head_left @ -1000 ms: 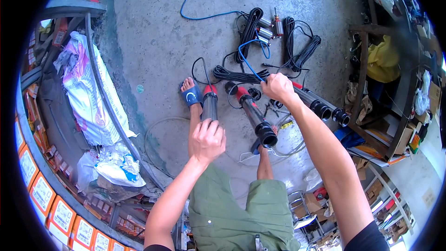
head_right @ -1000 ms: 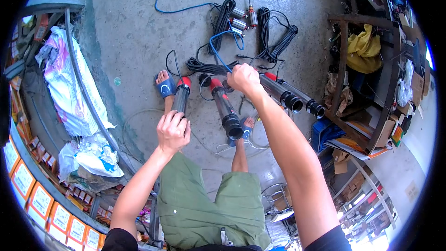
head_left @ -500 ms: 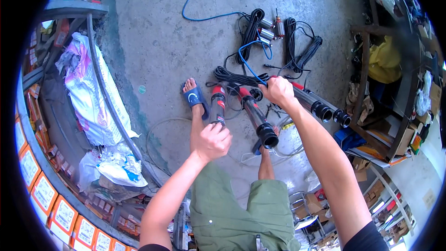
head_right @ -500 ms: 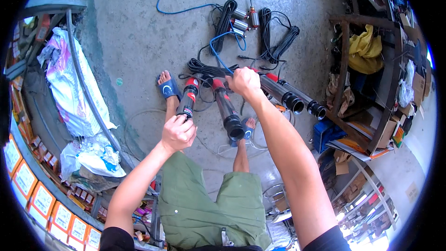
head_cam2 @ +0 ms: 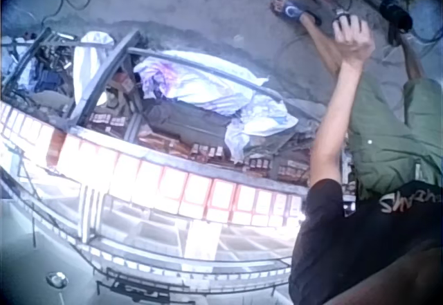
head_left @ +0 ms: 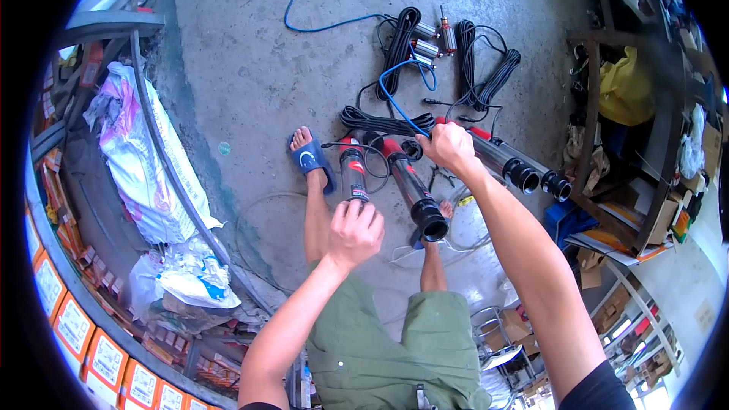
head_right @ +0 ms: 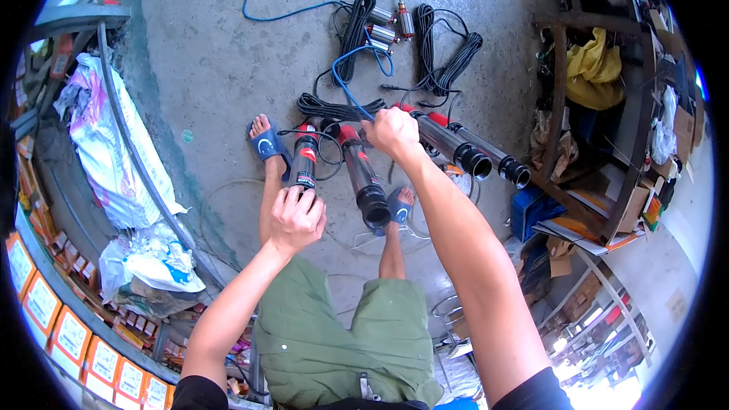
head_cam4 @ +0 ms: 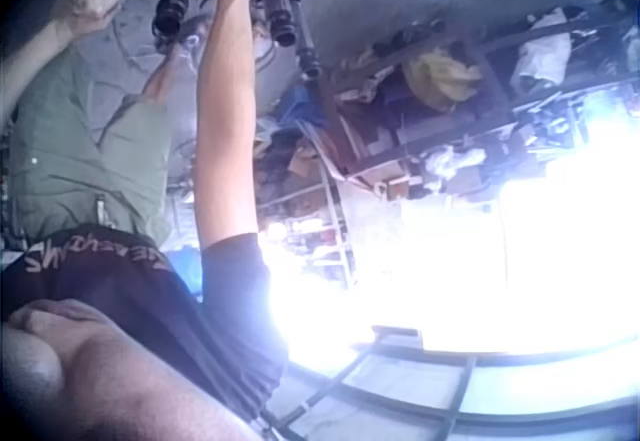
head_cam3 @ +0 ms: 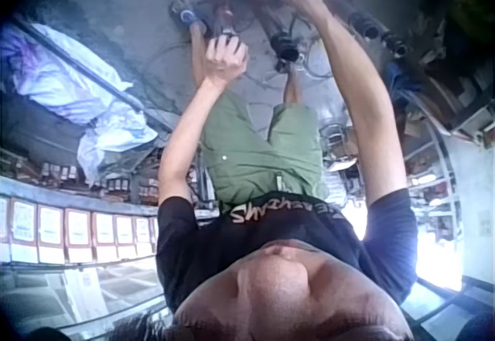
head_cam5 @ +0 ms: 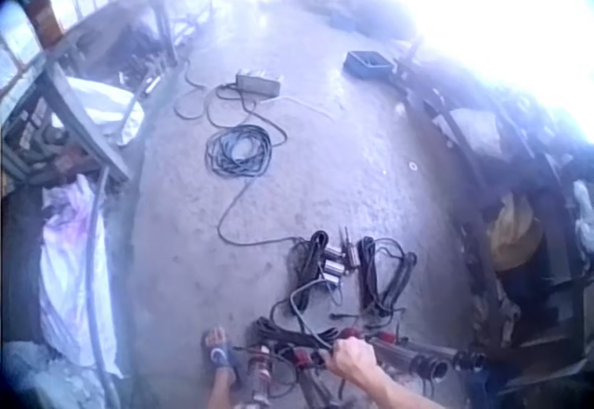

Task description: The person assembles several large cylindrical pumps by inserting internal components, attaching end caps, and securing them using an air-powered screwdriver while working on the floor.

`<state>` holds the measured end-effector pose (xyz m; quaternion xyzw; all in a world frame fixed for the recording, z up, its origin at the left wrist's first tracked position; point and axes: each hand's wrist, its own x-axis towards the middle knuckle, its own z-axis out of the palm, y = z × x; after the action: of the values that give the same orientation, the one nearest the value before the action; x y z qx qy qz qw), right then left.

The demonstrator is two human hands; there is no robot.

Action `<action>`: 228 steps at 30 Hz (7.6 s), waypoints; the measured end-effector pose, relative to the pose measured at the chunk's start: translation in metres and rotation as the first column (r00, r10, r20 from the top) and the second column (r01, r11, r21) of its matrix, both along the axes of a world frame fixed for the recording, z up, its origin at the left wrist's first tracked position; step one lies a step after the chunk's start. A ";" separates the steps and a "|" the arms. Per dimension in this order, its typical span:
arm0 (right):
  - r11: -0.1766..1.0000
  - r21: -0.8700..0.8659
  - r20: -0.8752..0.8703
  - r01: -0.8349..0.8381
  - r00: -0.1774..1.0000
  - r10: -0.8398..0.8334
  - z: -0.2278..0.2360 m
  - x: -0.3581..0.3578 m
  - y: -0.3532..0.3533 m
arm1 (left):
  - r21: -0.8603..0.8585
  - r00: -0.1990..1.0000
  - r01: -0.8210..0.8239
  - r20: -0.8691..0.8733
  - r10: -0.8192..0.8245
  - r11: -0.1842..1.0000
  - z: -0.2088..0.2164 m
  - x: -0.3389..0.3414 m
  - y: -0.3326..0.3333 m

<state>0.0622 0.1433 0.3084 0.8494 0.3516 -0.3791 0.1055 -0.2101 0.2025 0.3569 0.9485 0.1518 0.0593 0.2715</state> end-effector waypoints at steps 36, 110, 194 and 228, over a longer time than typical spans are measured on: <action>0.845 0.213 -0.827 0.491 0.551 -0.112 0.123 0.012 0.120 | -0.121 0.983 -0.168 -0.100 0.157 0.978 0.014 0.005 0.012; 0.293 -0.586 -0.589 0.755 -0.149 -0.794 -0.172 0.080 -0.002 | -0.200 0.991 -0.130 0.001 0.133 0.971 -0.009 0.088 -0.127; 0.770 0.194 -0.120 0.607 0.794 -0.596 -0.141 0.043 0.024 | -0.240 0.989 -0.143 -0.070 0.129 0.960 -0.004 0.134 -0.119; 0.348 -0.186 -0.949 0.919 -0.077 -0.305 0.020 0.258 0.125 | 0.065 0.782 -0.582 -0.229 0.579 0.811 0.068 0.190 -0.112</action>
<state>0.3201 0.2679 0.3289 0.5235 -0.0392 -0.6461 -0.5540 -0.0198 0.0907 0.4249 0.8546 0.4677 0.0250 0.2240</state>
